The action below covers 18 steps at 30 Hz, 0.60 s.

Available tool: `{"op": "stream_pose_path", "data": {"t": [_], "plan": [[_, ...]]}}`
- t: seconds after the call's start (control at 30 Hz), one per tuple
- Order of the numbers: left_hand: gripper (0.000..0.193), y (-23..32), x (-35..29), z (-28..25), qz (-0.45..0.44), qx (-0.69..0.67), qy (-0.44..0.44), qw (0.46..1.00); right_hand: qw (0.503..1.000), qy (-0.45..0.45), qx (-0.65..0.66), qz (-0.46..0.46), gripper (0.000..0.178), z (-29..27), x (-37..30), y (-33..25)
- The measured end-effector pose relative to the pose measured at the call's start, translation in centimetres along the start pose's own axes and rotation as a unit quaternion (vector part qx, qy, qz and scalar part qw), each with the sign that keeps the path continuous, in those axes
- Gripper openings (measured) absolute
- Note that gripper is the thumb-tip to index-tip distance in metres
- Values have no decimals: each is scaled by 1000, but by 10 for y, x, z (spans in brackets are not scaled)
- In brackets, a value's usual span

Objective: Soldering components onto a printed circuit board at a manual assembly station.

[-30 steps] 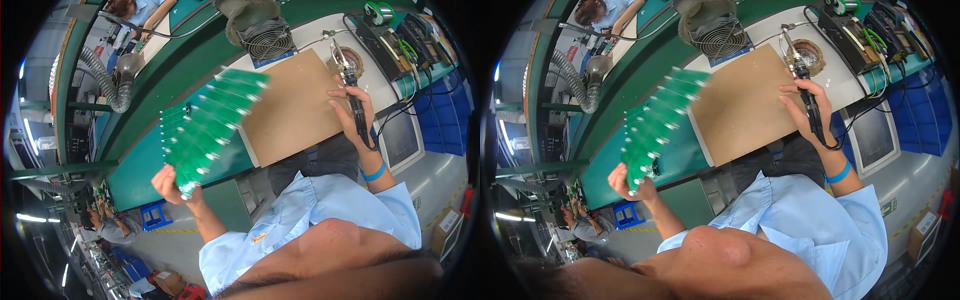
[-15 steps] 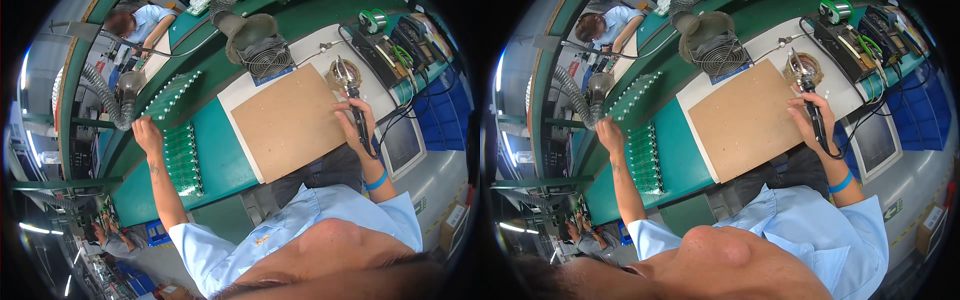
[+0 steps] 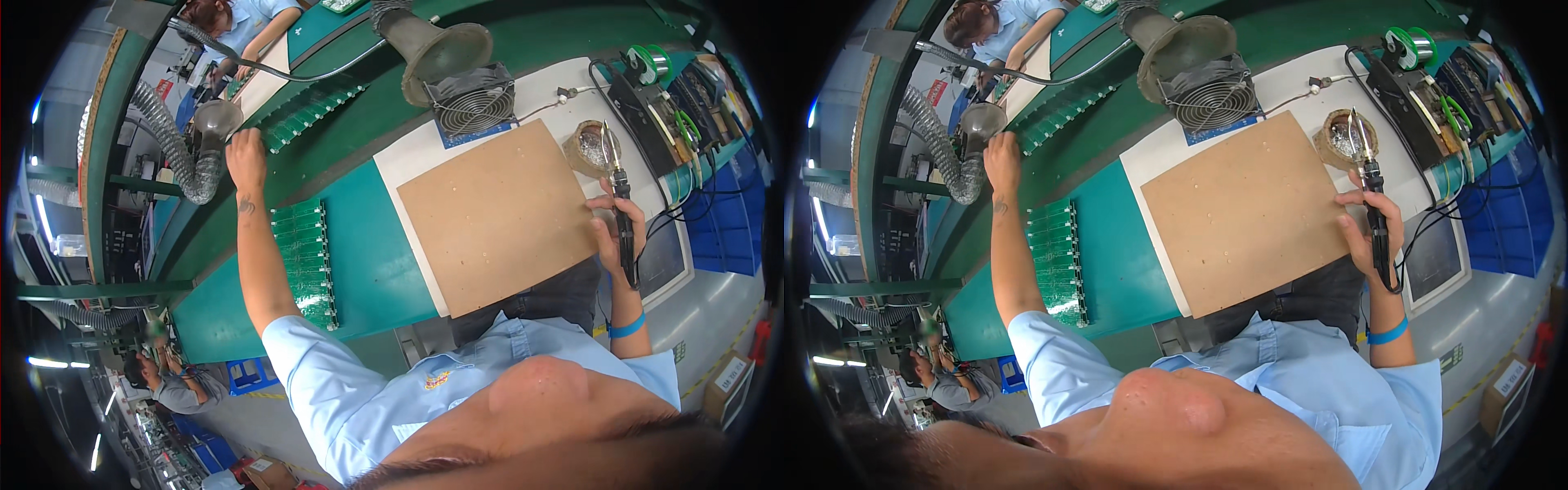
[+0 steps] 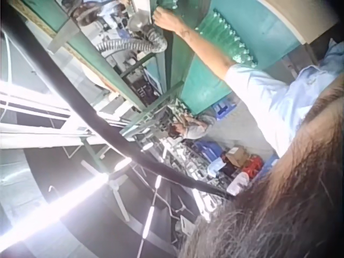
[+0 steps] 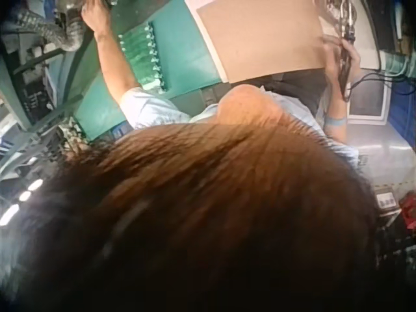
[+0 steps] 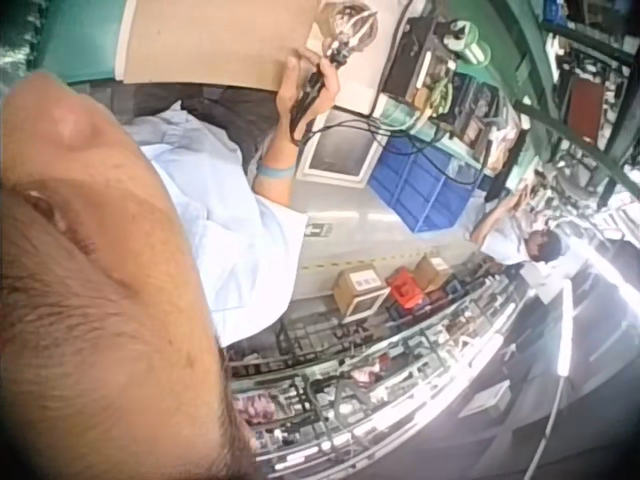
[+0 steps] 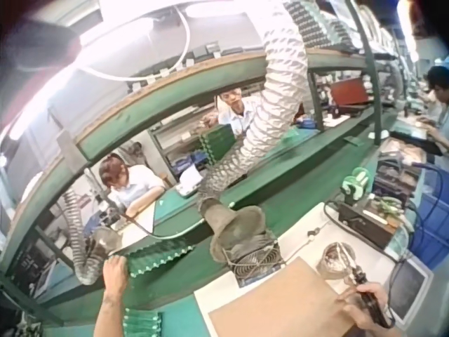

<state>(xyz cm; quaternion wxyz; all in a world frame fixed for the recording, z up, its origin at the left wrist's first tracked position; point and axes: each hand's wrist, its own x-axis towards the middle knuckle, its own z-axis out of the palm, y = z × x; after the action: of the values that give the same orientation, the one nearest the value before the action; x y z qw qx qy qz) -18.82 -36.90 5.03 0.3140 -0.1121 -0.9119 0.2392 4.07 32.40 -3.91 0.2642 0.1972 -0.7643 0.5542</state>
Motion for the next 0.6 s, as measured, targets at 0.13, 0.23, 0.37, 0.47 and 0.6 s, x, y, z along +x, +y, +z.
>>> {"op": "stream_pose_path", "data": {"t": [0.13, 0.23, 0.37, 0.47, 0.6], "plan": [[23, -2, 7, 0, -136, 49, -25, 989, 1000, 8, -2, 13, 52, -1, -4, 2], [25, 0, 4, -16, -203, 30, -63, 977, 1000, 14, 5, 16, 51, 2, -4, 1], [28, 27, -7, -62, -267, -86, -162, 946, 999, 18, 22, 25, 49, 6, 1, -1], [31, 67, -15, -124, -236, -190, -182, 935, 998, 44, 37, 10, 47, 4, 4, 4], [35, 92, -58, -203, -262, -260, -137, 919, 995, 51, 82, 11, 46, 13, 0, 9]]}}
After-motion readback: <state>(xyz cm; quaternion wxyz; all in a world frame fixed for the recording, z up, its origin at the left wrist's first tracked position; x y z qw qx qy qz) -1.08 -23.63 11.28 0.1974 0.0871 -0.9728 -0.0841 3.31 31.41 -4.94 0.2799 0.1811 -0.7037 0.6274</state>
